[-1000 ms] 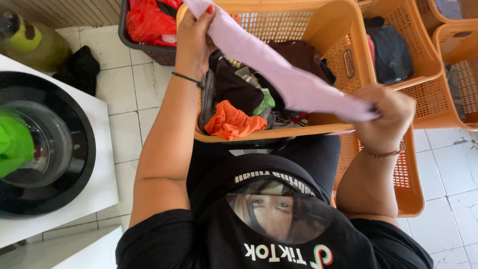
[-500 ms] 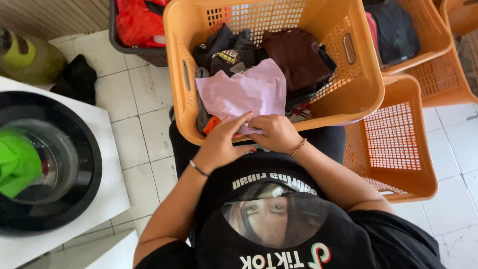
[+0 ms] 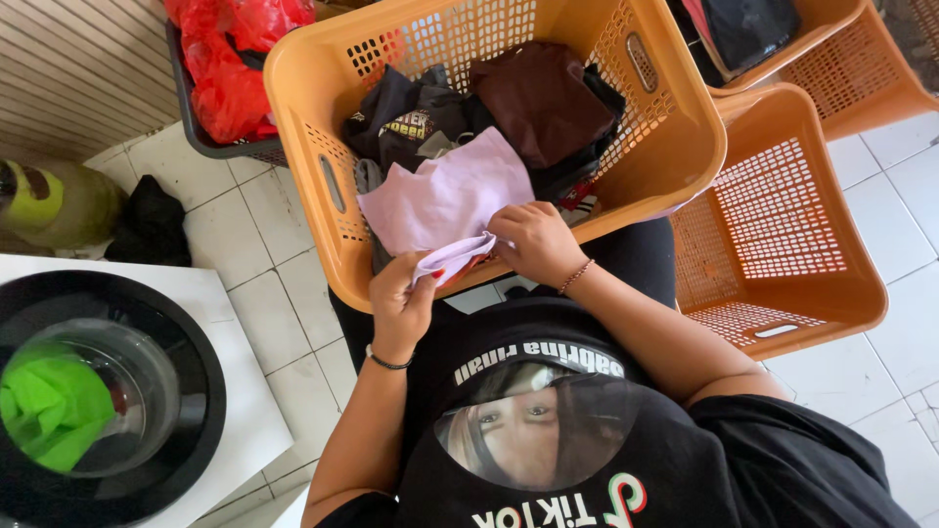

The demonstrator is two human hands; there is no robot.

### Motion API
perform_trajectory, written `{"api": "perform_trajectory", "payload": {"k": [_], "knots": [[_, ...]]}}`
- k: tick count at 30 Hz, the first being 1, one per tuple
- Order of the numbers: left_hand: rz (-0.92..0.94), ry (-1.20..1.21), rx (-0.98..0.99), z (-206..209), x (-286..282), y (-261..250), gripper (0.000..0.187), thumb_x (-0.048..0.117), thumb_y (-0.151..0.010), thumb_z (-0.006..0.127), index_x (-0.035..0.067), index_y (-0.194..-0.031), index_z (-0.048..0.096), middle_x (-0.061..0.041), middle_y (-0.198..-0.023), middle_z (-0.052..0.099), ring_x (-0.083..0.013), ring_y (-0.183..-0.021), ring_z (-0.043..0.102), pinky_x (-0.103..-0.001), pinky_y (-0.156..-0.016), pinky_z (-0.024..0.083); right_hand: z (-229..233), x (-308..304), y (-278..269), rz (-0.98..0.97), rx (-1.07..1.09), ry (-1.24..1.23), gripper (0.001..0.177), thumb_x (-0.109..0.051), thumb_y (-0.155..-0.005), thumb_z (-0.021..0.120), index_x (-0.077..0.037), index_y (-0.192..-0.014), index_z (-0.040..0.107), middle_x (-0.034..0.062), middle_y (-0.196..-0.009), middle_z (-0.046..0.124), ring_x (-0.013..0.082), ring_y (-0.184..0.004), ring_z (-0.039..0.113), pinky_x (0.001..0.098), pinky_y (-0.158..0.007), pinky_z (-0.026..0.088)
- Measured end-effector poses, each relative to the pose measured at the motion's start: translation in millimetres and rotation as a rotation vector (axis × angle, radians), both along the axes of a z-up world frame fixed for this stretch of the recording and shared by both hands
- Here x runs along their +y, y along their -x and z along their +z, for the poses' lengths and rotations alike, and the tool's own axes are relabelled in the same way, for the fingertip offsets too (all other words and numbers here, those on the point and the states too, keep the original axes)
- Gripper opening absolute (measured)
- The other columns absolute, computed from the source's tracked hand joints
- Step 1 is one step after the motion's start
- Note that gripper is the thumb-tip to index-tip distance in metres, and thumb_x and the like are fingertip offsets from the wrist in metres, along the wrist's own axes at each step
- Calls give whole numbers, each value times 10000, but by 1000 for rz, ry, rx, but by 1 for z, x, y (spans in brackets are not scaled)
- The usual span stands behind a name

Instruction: The person picks up various items of clothing from a large orange basket, including a light purple top, a black item, an orange shirt, a green undergarment, and a grey striped shirt. They unfold and fold the striped shirt and move the other items around within the basket by hand.

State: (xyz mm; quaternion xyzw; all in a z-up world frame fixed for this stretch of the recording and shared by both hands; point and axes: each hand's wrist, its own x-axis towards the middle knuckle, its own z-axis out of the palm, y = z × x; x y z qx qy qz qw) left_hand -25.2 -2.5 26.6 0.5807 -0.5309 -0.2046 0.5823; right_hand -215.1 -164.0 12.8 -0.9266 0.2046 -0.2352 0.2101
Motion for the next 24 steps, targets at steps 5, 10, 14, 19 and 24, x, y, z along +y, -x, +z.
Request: {"api": "perform_trajectory", "payload": {"k": [5, 10, 14, 19, 24], "knots": [[143, 135, -79, 26, 11, -15, 136, 130, -1040, 664, 1, -1016, 703, -102, -1011, 697, -138, -864, 640, -243, -757, 490, -1, -22, 11, -116, 10, 0, 180, -90, -844, 707, -155, -1010, 725, 21, -921, 723, 238, -882, 693, 444, -983, 465], [295, 165, 173, 28, 27, -39, 358, 297, -1062, 669, -59, -1103, 672, -55, -1019, 689, -108, -915, 606, -244, -828, 469, 42, -39, 33, -162, -75, 19, 303, -11, -811, 656, -133, -1070, 753, 44, -1006, 738, 281, -989, 698, 430, -972, 509], [263, 296, 323, 21, 34, -57, 414, 340, -1063, 697, -65, -1141, 665, -51, -1040, 701, -119, -970, 628, -264, -911, 482, 98, -42, 58, -92, -86, 24, 424, 26, -789, 629, -92, -1177, 755, 89, -1074, 745, 297, -1016, 706, 421, -934, 554], [263, 378, 492, 19, 19, -75, 367, 319, -1060, 724, -38, -1116, 656, -53, -1032, 693, -127, -959, 637, -275, -902, 493, 134, -50, 78, -7, -62, -72, 227, -68, -892, 736, -68, -1115, 776, 99, -963, 749, 261, -882, 723, 373, -807, 572], [270, -48, 344, 15, -30, -105, 352, 336, -1068, 675, -12, -1122, 683, -17, -974, 633, -81, -868, 551, -261, -780, 431, 103, -98, 60, -14, -42, -110, 143, -121, -948, 753, -56, -1074, 770, 106, -1011, 754, 263, -888, 726, 355, -787, 582]]}}
